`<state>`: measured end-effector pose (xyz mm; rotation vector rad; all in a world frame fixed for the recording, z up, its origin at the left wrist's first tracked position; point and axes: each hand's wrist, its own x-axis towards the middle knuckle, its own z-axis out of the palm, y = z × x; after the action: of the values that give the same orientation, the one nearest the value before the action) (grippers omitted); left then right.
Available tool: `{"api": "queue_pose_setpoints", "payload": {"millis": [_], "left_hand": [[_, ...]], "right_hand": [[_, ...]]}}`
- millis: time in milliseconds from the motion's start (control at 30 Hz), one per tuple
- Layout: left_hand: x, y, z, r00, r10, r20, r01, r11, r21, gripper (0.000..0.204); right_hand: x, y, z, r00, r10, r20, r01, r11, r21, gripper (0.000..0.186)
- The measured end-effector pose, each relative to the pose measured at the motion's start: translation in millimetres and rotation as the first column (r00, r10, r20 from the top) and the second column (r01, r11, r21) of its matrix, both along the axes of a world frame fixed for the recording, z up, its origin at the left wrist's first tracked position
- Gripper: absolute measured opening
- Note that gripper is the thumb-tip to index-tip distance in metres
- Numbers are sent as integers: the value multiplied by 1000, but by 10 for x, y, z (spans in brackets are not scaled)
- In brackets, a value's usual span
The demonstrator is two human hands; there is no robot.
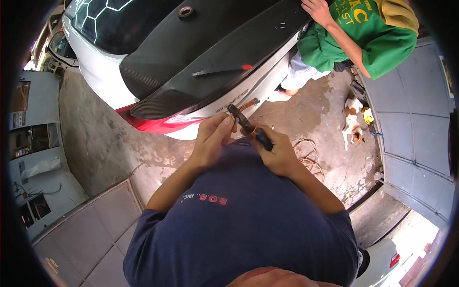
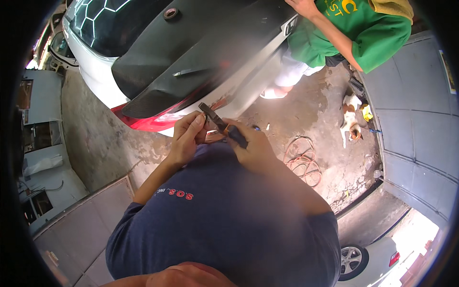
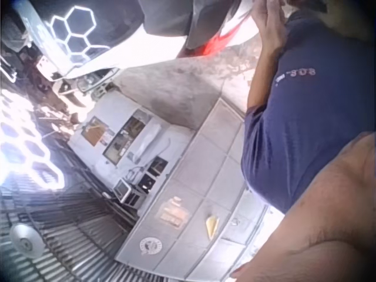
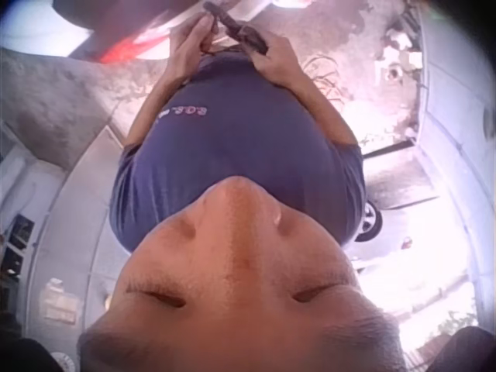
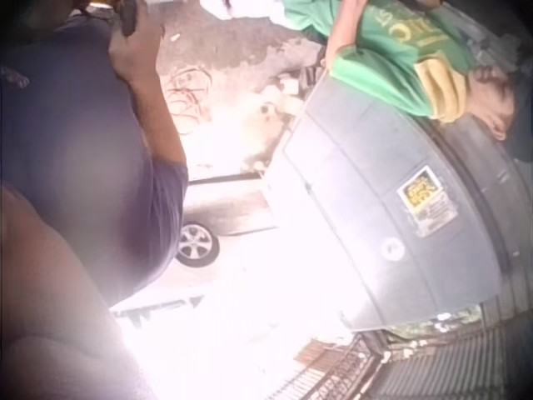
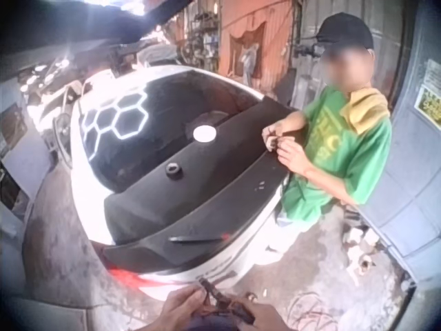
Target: The person handles electrical wires and a connector at the rear of a vehicle, using pliers to strip insulation and join the wires by hand while another person assists.
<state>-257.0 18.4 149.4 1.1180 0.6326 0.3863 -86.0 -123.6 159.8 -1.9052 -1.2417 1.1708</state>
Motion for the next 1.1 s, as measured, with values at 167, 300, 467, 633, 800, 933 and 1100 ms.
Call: {"api": "queue_pose_setpoints", "payload": {"millis": [167,300,467,633,800,933,1100], "left_hand": [[-36,4,-29,997,12,74,-14,999,28,31],[-115,-26,-78,998,70,-7,-70,997,19,33],[-217,-37,-216,935,226,275,-227,974,-28,31],[-479,272,-62,662,638,394,-535,770,-347,51],[-648,202,-299,790,507,345,-528,848,-39,24],[-559,68,-97,821,498,280,-507,861,-42,21],[-496,35,-43,840,476,261,-498,867,24,22]], "right_hand": [[-16,-9,-86,797,2,-604,74,992,100,67],[93,77,53,902,69,-425,-27,994,104,66],[327,319,197,916,359,180,-390,902,186,70],[535,499,170,648,466,-603,-518,850,101,59],[849,999,262,973,130,193,-173,958,230,49],[1290,1653,65,726,4,688,-410,805,429,59],[1539,1887,-73,600,80,796,-541,773,330,51]]}}
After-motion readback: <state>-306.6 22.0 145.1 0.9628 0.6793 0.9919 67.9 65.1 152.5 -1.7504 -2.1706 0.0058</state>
